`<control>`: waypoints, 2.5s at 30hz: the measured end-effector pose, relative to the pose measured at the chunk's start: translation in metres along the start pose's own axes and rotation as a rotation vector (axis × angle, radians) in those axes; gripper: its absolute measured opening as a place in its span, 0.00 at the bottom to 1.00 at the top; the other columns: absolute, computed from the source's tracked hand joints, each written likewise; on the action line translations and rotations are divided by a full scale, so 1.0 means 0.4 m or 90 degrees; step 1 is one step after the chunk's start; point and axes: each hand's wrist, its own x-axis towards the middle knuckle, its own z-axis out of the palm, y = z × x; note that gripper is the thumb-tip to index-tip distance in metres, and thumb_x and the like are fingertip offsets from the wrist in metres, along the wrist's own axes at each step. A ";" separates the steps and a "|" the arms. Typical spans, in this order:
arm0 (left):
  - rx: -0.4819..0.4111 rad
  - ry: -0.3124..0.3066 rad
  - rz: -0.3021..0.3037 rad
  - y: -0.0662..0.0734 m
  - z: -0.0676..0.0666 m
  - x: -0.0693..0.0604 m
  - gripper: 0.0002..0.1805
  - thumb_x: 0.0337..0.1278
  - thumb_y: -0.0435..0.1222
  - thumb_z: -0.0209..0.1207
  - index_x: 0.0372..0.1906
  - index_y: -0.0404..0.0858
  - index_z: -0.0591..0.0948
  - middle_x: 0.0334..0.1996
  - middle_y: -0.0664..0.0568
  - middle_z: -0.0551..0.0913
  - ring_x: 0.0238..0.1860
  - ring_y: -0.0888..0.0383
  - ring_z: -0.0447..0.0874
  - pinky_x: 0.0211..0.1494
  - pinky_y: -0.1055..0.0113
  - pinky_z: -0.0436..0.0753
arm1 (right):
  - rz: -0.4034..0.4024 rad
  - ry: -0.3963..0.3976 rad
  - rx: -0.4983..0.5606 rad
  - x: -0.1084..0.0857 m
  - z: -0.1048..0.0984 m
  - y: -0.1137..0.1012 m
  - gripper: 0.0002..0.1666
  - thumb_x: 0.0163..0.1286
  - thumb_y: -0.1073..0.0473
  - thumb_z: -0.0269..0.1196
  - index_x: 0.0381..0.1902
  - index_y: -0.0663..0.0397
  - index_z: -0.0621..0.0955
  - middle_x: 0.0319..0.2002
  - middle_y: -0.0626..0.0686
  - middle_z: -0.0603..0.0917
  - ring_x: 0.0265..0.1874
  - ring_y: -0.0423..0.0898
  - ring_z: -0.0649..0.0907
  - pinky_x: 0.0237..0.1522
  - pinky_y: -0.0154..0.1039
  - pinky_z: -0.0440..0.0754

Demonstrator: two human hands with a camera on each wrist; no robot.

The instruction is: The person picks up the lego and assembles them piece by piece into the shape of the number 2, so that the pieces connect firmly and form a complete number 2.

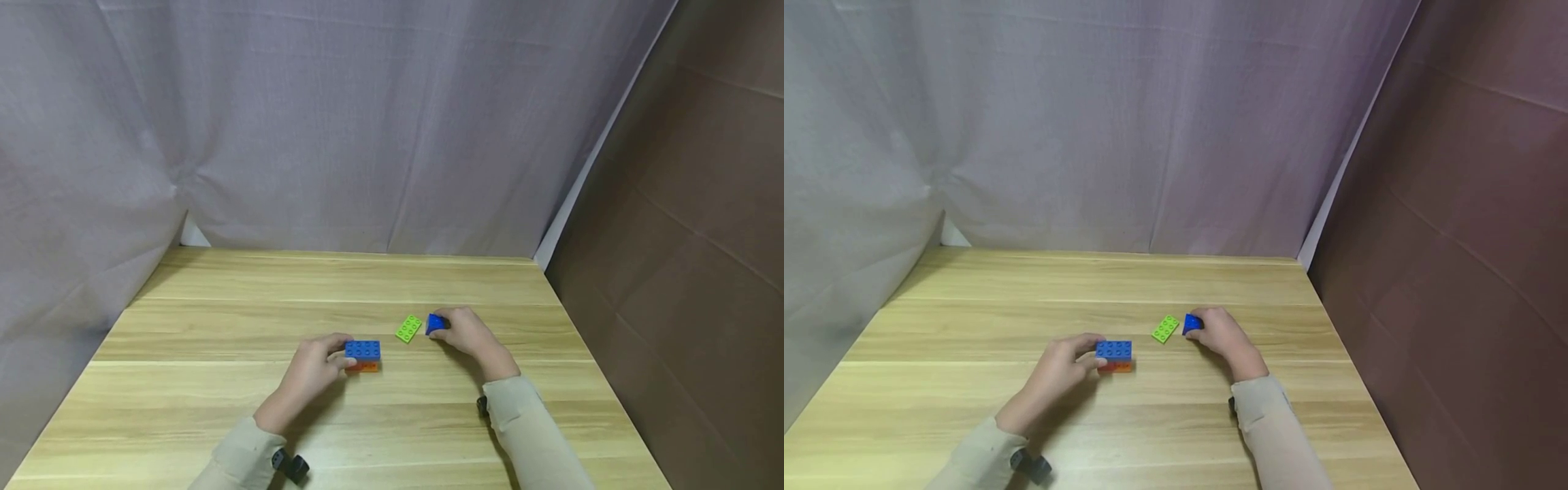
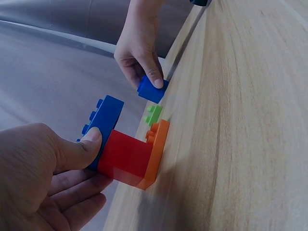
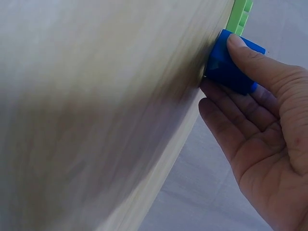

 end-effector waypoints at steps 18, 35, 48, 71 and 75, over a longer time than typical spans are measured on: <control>-0.016 0.002 0.006 -0.010 -0.003 -0.005 0.21 0.55 0.37 0.72 0.54 0.39 0.85 0.48 0.46 0.88 0.50 0.50 0.87 0.56 0.52 0.84 | -0.005 0.002 -0.003 -0.001 0.009 -0.003 0.28 0.66 0.53 0.71 0.59 0.62 0.81 0.54 0.61 0.85 0.52 0.58 0.84 0.55 0.54 0.83; -0.001 0.001 0.018 -0.013 -0.002 -0.008 0.22 0.54 0.37 0.73 0.54 0.37 0.85 0.49 0.45 0.88 0.50 0.50 0.87 0.56 0.54 0.84 | 0.017 -0.005 -0.010 -0.005 0.018 -0.005 0.30 0.67 0.51 0.71 0.61 0.61 0.80 0.56 0.61 0.84 0.54 0.58 0.83 0.57 0.54 0.82; -0.006 -0.012 -0.001 -0.009 -0.002 -0.011 0.22 0.55 0.37 0.72 0.55 0.38 0.84 0.49 0.46 0.88 0.51 0.49 0.87 0.55 0.52 0.84 | -0.007 0.031 0.017 -0.006 0.025 -0.014 0.25 0.65 0.52 0.73 0.56 0.59 0.83 0.51 0.58 0.87 0.47 0.53 0.87 0.49 0.48 0.86; -0.002 -0.010 -0.003 -0.009 0.003 -0.009 0.21 0.56 0.38 0.72 0.55 0.39 0.84 0.50 0.45 0.87 0.52 0.48 0.86 0.57 0.50 0.83 | -0.017 0.050 0.041 -0.007 0.014 -0.041 0.24 0.65 0.52 0.72 0.54 0.59 0.84 0.45 0.55 0.88 0.43 0.48 0.87 0.39 0.39 0.86; -0.005 -0.010 -0.008 -0.011 0.004 -0.009 0.21 0.56 0.38 0.72 0.56 0.40 0.84 0.50 0.46 0.87 0.52 0.48 0.86 0.57 0.50 0.83 | -0.018 0.052 0.042 -0.007 0.012 -0.040 0.22 0.65 0.53 0.73 0.53 0.58 0.84 0.44 0.54 0.88 0.41 0.46 0.87 0.35 0.36 0.84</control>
